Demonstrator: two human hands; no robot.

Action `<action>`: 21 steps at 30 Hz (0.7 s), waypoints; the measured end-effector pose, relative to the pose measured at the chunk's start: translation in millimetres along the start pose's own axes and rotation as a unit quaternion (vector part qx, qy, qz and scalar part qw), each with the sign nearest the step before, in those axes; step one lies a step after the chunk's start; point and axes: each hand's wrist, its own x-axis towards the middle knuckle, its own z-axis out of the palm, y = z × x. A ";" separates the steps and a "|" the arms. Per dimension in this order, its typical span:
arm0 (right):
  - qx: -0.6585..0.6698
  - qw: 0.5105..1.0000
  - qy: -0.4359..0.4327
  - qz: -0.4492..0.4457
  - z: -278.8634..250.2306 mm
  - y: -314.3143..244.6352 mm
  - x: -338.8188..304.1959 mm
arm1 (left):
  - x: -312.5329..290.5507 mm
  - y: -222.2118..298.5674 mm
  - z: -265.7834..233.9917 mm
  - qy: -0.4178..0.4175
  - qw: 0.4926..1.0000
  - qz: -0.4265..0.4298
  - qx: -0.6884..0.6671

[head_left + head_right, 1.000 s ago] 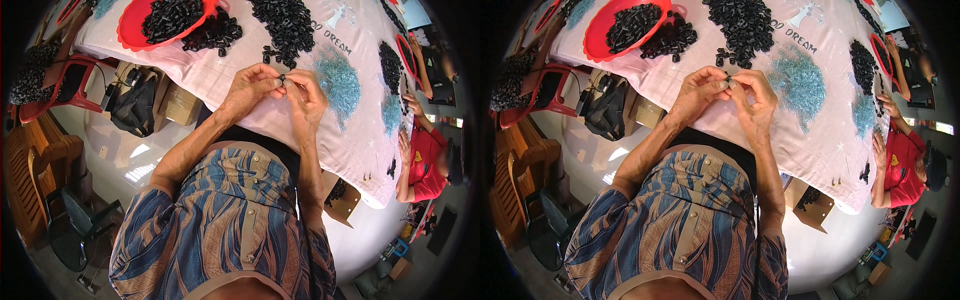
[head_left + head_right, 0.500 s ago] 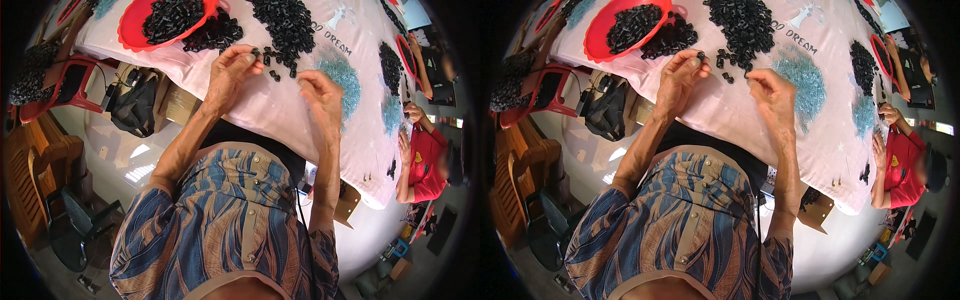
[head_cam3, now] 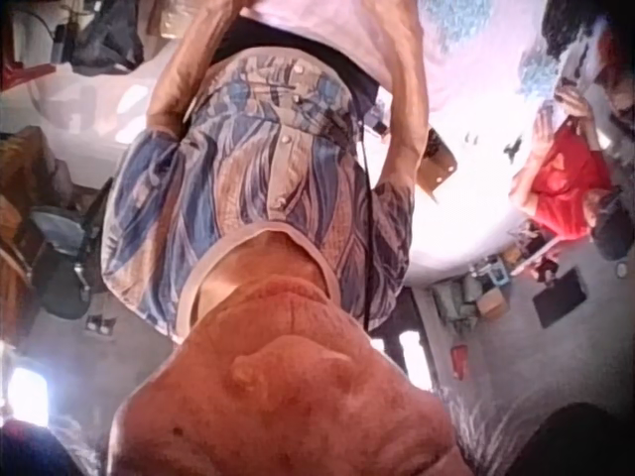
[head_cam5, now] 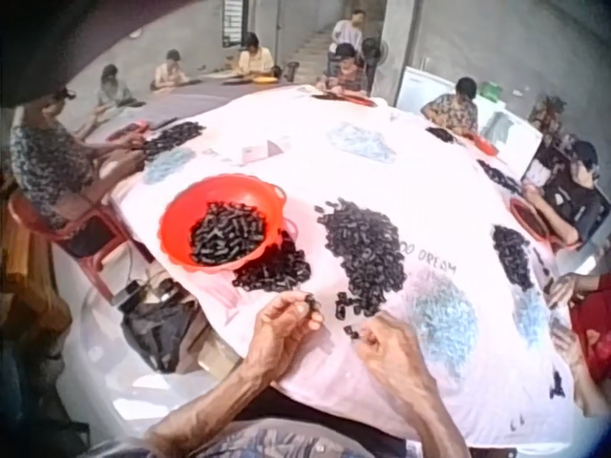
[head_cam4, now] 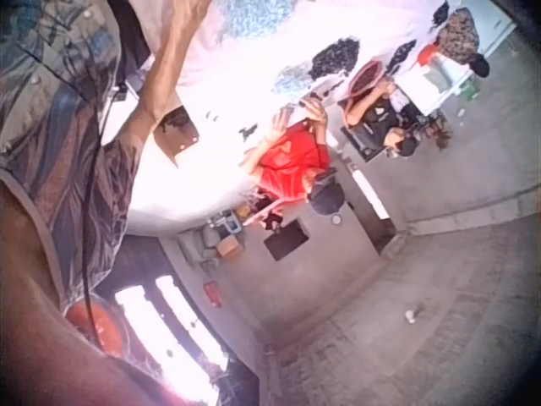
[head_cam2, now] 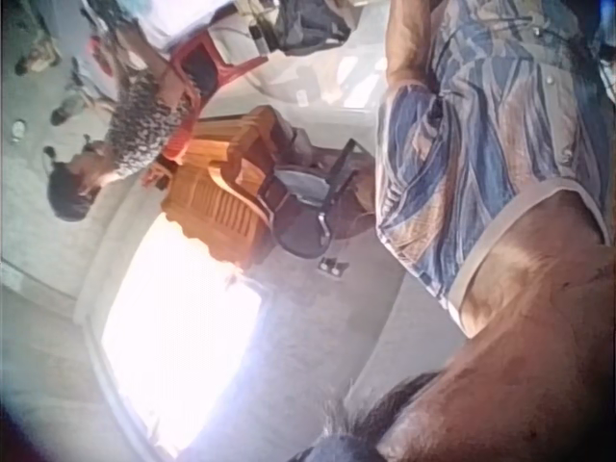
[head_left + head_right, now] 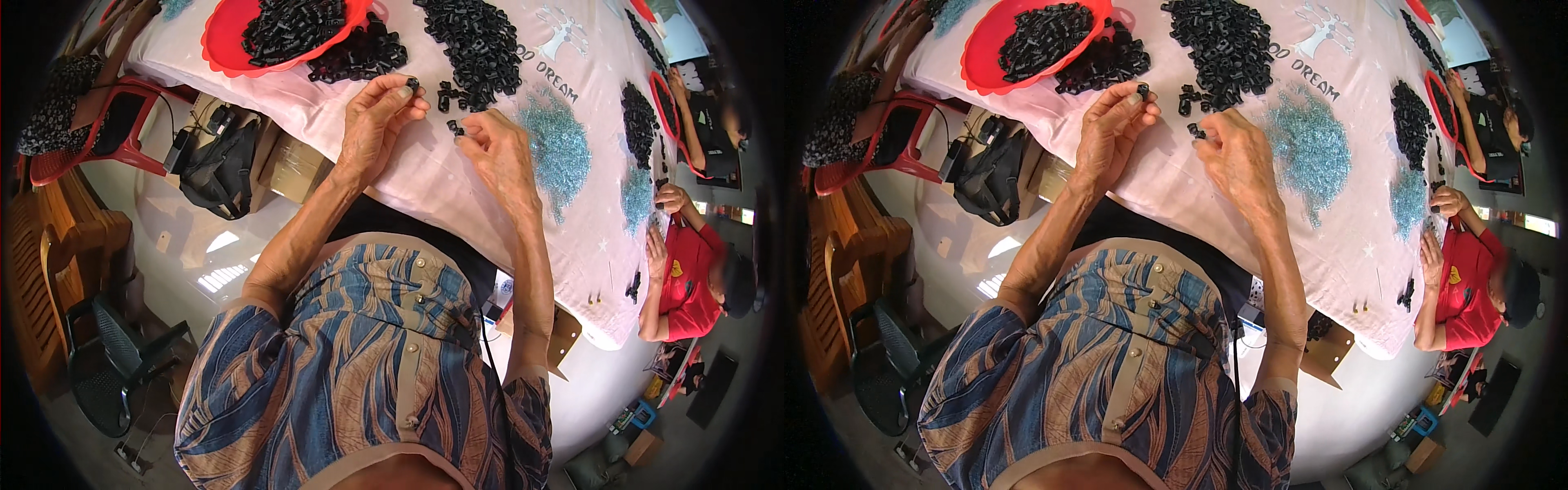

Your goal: The person assembles small plastic fasteners by picking up black plastic clips and inserting clear plastic pins into them by hand.

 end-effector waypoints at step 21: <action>-0.071 0.986 0.108 -0.102 19.4 11.6 -0.5 | -2.9 -7.0 7.5 -0.042 0.997 0.002 0.066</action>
